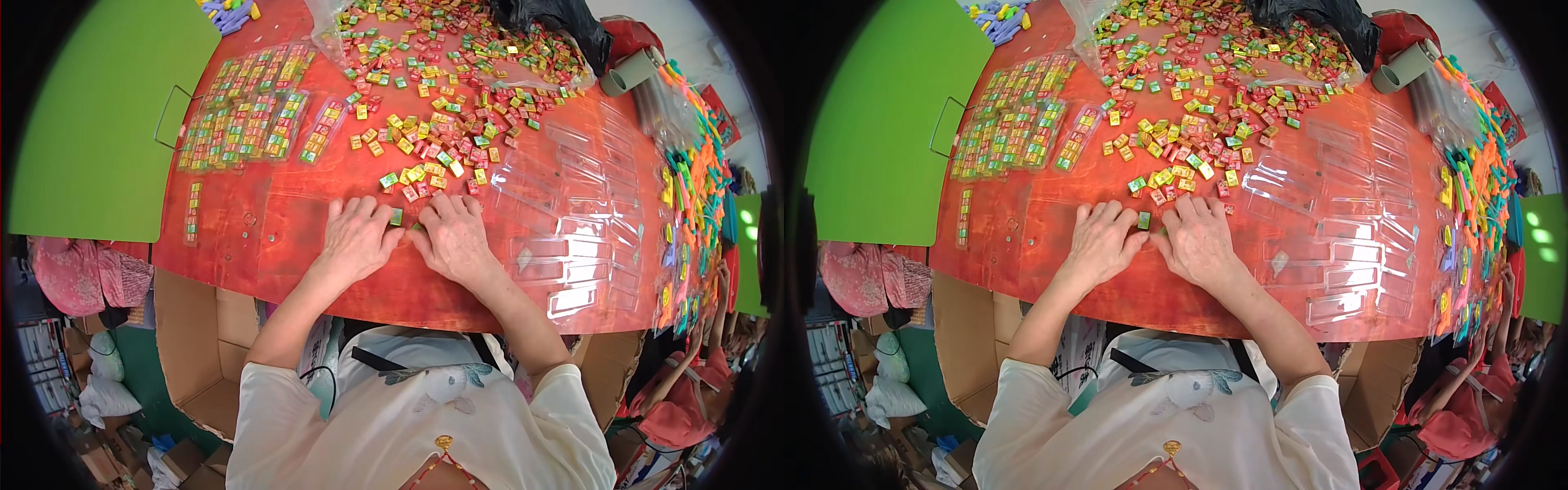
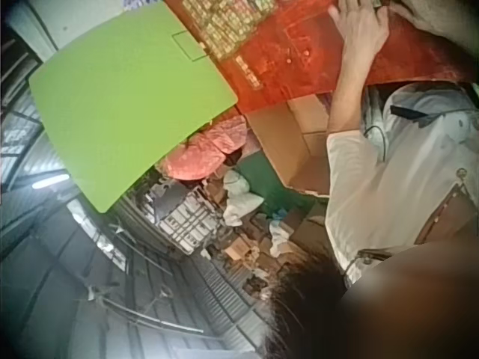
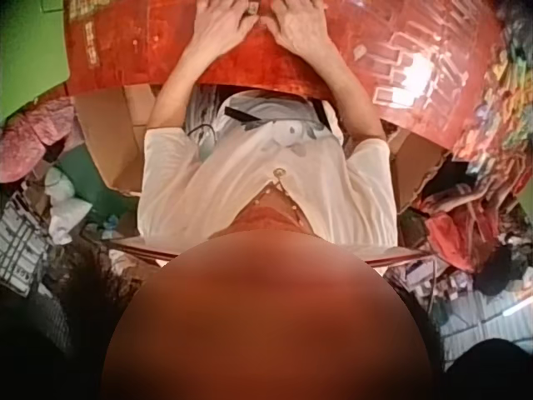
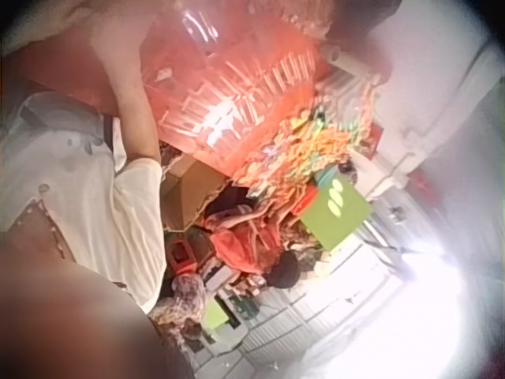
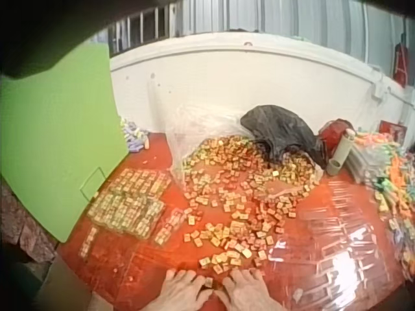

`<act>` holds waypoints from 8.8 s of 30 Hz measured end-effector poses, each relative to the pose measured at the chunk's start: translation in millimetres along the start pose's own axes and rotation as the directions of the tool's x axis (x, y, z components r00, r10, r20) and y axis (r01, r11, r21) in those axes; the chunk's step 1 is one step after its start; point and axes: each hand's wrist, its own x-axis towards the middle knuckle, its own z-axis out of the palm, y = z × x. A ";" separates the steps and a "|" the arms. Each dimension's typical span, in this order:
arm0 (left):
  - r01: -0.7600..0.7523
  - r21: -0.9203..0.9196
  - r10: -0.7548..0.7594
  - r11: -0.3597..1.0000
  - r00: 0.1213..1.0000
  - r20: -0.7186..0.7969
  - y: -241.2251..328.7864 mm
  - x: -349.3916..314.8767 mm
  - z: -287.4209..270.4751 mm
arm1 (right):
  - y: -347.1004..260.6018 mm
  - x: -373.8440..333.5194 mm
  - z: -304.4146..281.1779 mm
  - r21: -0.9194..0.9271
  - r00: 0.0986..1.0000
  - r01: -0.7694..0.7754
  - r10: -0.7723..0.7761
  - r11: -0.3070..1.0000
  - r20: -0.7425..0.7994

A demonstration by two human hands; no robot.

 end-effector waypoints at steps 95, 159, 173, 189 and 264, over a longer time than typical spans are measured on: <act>-0.035 -0.022 0.032 0.999 0.993 -0.118 27.2 2.1 36.8 | 36.9 6.2 -2.4 -0.101 0.999 0.024 -0.027 0.995 -0.036; 0.293 -0.056 -0.293 0.954 0.956 0.005 14.5 -48.3 -5.4 | 16.4 -13.0 -18.1 -0.054 0.997 0.032 -0.028 0.998 0.066; 0.162 0.005 -0.161 0.987 0.980 0.118 21.1 -29.6 4.3 | 11.5 -0.3 9.7 0.060 0.995 0.074 -0.078 0.995 0.057; 0.020 -0.213 0.004 0.977 0.994 0.113 59.8 -85.0 -11.7 | -30.6 -89.2 -32.9 0.250 0.992 -0.028 -0.004 0.968 0.128; 0.086 -0.113 -0.077 0.990 0.994 0.082 26.1 -109.3 14.6 | -34.0 -65.8 -17.1 0.396 0.998 0.055 -0.043 0.917 -0.040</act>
